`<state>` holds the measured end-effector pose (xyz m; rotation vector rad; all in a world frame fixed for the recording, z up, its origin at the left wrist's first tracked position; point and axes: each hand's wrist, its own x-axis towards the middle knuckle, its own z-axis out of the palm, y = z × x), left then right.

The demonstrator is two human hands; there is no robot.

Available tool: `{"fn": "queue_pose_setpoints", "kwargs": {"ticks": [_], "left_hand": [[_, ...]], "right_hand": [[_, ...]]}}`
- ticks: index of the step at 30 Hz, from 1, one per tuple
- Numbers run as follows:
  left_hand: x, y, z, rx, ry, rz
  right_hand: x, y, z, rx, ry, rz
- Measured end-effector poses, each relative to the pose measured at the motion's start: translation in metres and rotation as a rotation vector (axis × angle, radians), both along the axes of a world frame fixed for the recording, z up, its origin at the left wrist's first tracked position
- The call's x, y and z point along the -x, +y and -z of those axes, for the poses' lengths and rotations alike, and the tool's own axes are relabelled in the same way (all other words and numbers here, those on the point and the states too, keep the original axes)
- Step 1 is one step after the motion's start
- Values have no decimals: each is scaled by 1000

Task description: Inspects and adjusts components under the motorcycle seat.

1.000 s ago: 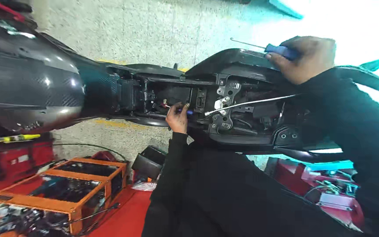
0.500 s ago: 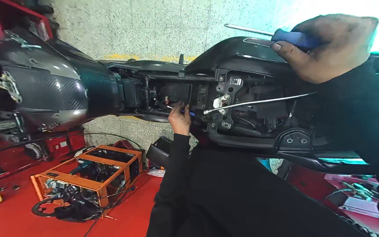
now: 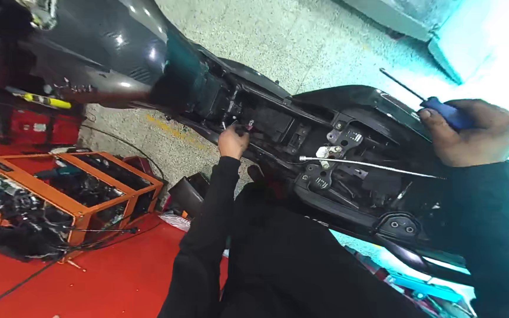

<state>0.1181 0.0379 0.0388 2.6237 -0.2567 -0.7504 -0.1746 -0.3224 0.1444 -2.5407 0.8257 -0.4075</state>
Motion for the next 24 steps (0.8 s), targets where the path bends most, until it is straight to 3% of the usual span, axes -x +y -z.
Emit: {"fn": "queue_pose_setpoints", "kwargs": {"ticks": [3, 7, 12, 17, 24], "left_hand": [[-27, -21, 11, -198, 32, 247], [-37, -32, 18, -236, 55, 436], [-45, -22, 17, -170, 76, 444], [-47, -13, 24, -111, 12, 583], [-34, -18, 21, -164, -10, 458]], "right_hand": [[-7, 2, -1, 1, 85, 52], [-11, 10, -7, 10, 194, 136], [-23, 14, -10, 7, 205, 237], [-24, 14, -8, 12, 201, 259], [-21, 10, -4, 50, 161, 224]]}}
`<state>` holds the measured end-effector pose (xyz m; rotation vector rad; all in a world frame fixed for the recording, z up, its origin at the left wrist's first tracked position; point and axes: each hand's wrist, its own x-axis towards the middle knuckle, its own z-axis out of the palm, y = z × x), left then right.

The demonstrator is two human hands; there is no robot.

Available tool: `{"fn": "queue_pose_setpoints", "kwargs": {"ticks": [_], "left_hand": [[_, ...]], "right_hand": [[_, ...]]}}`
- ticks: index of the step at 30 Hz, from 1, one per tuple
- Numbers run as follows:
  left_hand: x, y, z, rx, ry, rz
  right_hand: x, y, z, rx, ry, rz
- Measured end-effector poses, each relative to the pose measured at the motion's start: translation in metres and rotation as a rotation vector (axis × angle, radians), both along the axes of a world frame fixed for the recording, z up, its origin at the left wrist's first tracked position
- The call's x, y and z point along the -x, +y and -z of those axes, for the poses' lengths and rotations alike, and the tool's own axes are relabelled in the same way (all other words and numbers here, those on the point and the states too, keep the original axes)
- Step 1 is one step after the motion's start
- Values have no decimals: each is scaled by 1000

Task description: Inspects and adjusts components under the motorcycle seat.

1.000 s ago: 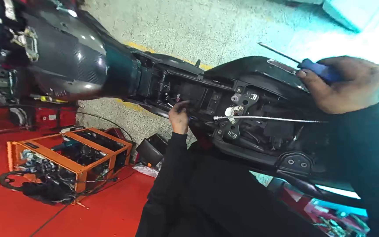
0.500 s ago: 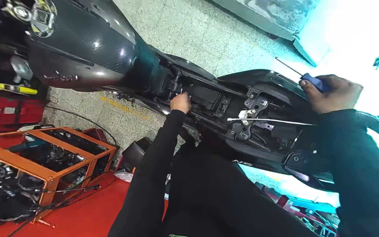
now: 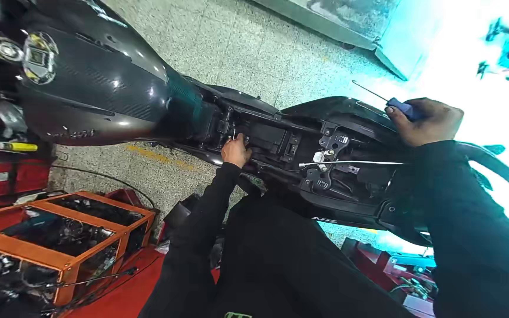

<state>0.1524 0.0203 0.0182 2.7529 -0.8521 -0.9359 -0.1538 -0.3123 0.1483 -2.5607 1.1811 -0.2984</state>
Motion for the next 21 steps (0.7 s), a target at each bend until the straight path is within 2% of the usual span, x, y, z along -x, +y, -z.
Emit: {"fn": "queue_pose_setpoints", "kwargs": {"ticks": [4, 7, 10, 12, 16, 21], "left_hand": [[-9, -6, 0, -45, 37, 7], [-13, -3, 9, 20, 36, 57], [-22, 10, 17, 109, 60, 143], [-27, 14, 20, 135, 68, 152], [-23, 17, 23, 201, 39, 72], [-21, 20, 24, 250, 82, 32]], "right_hand": [[-1, -4, 0, -50, -6, 6], [-26, 12, -5, -229, -17, -86], [-95, 68, -8, -227, 164, -485], [-151, 111, 0, -189, 343, -627], [-246, 153, 12, -71, 615, -763], [-309, 189, 1, 53, 889, -838]]}}
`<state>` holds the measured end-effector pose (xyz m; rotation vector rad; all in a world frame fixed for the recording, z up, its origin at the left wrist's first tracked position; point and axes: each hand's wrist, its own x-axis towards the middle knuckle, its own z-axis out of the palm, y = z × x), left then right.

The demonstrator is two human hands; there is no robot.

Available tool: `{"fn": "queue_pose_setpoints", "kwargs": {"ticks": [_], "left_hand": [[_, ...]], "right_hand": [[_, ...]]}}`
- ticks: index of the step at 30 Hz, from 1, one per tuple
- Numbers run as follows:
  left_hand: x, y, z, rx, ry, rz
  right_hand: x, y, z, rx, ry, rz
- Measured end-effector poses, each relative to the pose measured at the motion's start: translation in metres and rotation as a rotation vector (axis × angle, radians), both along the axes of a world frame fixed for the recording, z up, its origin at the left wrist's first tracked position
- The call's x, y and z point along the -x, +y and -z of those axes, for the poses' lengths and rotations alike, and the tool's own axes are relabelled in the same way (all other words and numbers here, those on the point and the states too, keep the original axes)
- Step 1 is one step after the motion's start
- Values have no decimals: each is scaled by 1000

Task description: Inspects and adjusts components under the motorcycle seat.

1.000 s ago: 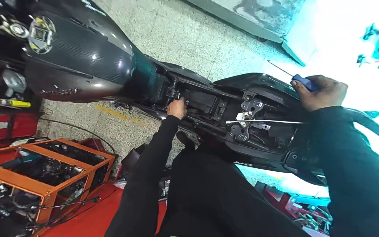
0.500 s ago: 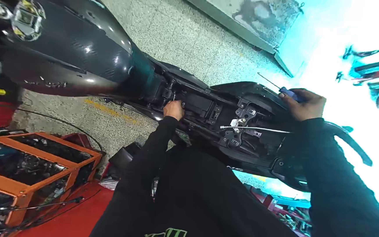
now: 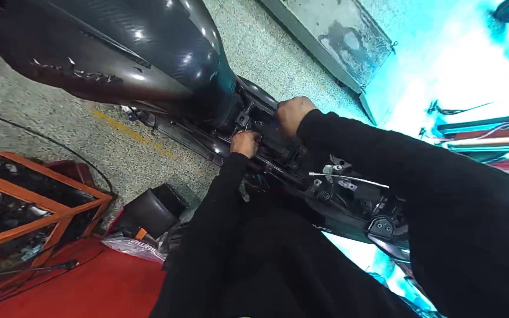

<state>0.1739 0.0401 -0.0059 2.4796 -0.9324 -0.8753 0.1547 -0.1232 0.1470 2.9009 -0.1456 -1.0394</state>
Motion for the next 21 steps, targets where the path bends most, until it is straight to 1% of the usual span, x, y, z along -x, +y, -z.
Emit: {"fn": "queue_pose_setpoints", "kwargs": {"ticks": [2, 5, 6, 10, 16, 21], "left_hand": [[-2, -1, -5, -10, 21, -21], [-1, 0, -12, 14, 46, -92], [-1, 1, -12, 22, 53, -109], [-5, -1, -5, -11, 88, -72], [-7, -1, -4, -35, 119, -41], [-8, 0, -3, -16, 117, -22]], "right_hand": [[-14, 13, -9, 32, 59, -11], [-27, 41, -40, 32, 195, 49], [-30, 43, -40, 46, 213, 44], [-31, 35, -15, 129, 172, -6], [-42, 50, -21, 179, 214, 16], [-52, 51, -22, 183, 222, 11]]}}
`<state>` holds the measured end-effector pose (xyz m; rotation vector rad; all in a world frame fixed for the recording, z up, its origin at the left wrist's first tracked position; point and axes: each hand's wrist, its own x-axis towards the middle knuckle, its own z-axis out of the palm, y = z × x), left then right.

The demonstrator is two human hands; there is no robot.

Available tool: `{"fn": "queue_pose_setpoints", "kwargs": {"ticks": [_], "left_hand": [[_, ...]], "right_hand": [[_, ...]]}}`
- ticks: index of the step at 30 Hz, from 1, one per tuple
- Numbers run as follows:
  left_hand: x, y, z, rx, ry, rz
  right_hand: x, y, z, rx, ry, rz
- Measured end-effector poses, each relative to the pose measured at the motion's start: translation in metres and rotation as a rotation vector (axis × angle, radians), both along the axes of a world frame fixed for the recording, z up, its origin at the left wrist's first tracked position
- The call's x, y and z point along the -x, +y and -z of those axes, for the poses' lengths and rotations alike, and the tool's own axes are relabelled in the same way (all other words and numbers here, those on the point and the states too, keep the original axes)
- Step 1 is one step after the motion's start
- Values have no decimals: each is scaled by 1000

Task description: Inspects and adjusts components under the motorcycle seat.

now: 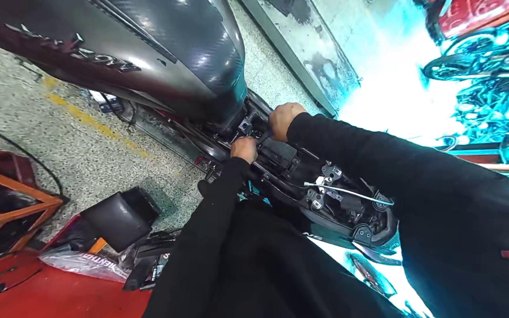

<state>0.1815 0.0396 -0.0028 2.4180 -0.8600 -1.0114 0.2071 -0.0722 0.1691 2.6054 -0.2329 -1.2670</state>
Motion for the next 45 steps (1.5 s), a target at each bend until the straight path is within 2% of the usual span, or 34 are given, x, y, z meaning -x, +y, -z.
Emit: {"fn": "queue_pose_setpoints", "kwargs": {"ticks": [11, 13, 18, 21, 26, 30, 34, 36, 41, 45], "left_hand": [[-5, -2, 3, 7, -9, 55], [-5, -2, 6, 22, -22, 61], [-3, 1, -1, 36, -28, 42], [-5, 0, -10, -5, -15, 28], [-1, 0, -2, -3, -25, 23], [-2, -6, -3, -50, -38, 46], [7, -13, -9, -163, -35, 82], [6, -18, -15, -200, -42, 90], [14, -34, -22, -366, -88, 193], [9, -39, -18, -416, -123, 209]], "right_hand": [[-37, 30, 3, 28, 23, 57], [-37, 37, 3, -5, 47, -71], [-29, 29, 5, -142, 88, -634], [-26, 17, 10, -175, 61, -726], [-14, 5, 6, -50, 35, -281], [18, -39, -4, -96, -80, -125], [94, -104, -23, -263, -498, 155], [143, -143, -32, -257, -670, 346], [267, -218, -18, -194, -773, 800], [327, -240, 10, -214, -855, 1033]]}}
